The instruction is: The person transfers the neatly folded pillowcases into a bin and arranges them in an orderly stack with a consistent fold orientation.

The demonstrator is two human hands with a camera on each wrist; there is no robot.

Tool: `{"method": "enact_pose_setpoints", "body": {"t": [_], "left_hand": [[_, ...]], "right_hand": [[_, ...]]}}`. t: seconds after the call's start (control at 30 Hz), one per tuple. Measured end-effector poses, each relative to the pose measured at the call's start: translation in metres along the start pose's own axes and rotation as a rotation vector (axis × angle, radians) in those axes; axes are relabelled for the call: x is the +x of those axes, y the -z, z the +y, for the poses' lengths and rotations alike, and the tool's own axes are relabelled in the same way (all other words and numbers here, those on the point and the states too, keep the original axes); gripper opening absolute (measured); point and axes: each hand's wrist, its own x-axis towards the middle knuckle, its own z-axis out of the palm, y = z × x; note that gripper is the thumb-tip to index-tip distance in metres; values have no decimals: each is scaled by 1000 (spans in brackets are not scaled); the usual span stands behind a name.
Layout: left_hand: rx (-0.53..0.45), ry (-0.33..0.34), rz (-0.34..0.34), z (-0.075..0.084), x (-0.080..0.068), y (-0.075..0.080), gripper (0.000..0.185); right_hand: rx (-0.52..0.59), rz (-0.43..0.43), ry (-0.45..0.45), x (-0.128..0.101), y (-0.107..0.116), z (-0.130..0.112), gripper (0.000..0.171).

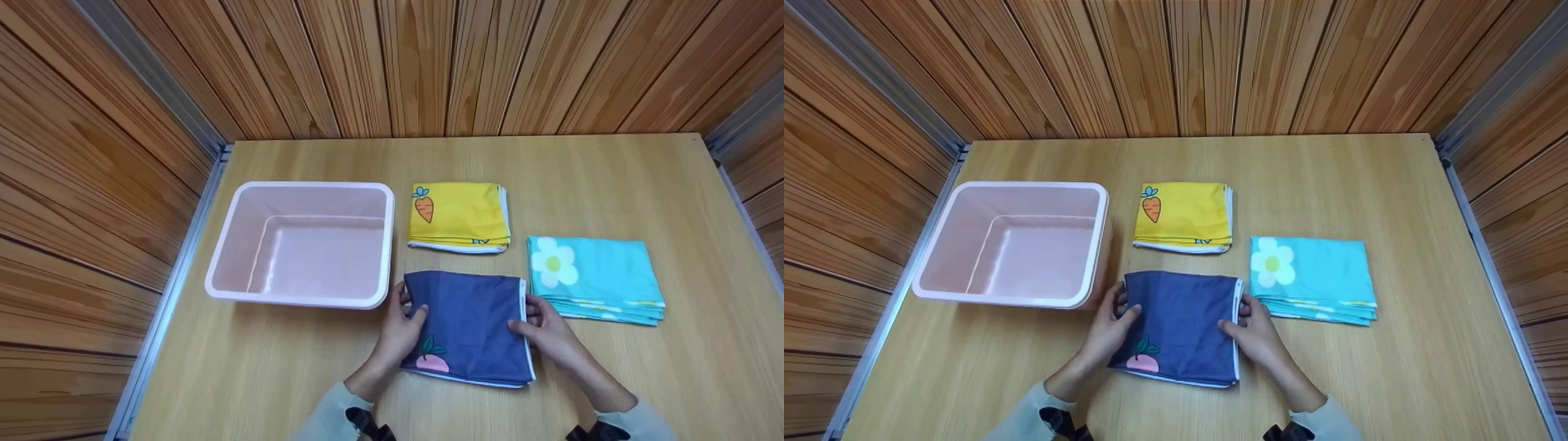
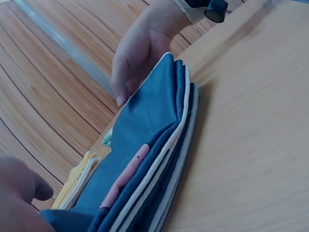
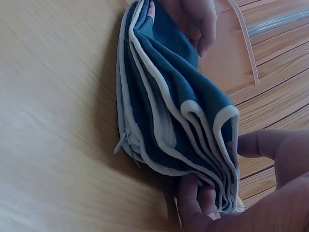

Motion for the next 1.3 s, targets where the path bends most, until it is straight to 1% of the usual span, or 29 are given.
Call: {"method": "enact_pose_setpoints", "body": {"t": [0.13, 0.23, 0.3, 0.37, 0.47, 0.53, 0.63, 0.7, 0.77, 0.9, 1.03, 1.17, 1.3], "left_hand": [[-31, 11, -39, -1, 1, 1, 67], [-33, 20, -57, -1, 2, 3, 64], [-21, 1, -70, -2, 3, 4, 60], [-5, -39, -81, -3, 3, 5, 56], [16, -118, -102, -5, 3, 7, 52], [20, -143, -124, -6, 2, 8, 53], [25, -148, -159, -7, 1, 10, 57], [28, -129, -171, -7, 1, 10, 60], [22, -127, -166, -7, 2, 10, 62], [-36, -138, -121, -8, 3, 9, 59], [-80, -163, -64, -11, 4, 7, 52], [-54, -182, -26, -12, 4, 6, 50], [-19, -194, -19, -13, 4, 5, 51]], "right_hand": [[-27, 13, 2, 0, -1, 1, 74], [-57, 20, 21, 0, -2, 3, 76], [-70, 19, 36, 1, -3, 5, 77], [-75, 17, 42, 0, -3, 7, 78], [-87, 18, 44, 0, -3, 9, 79], [-87, 23, 46, -1, -3, 9, 79], [-83, 31, 64, -2, -3, 10, 78], [-75, 42, 81, -2, -3, 9, 75], [-64, 52, 99, -3, -3, 9, 73], [-37, 60, 123, -3, -2, 8, 70], [-6, 47, 104, -3, -1, 9, 70], [14, 58, 81, -2, 0, 10, 64], [55, 90, 89, 0, 2, 11, 49]]}}
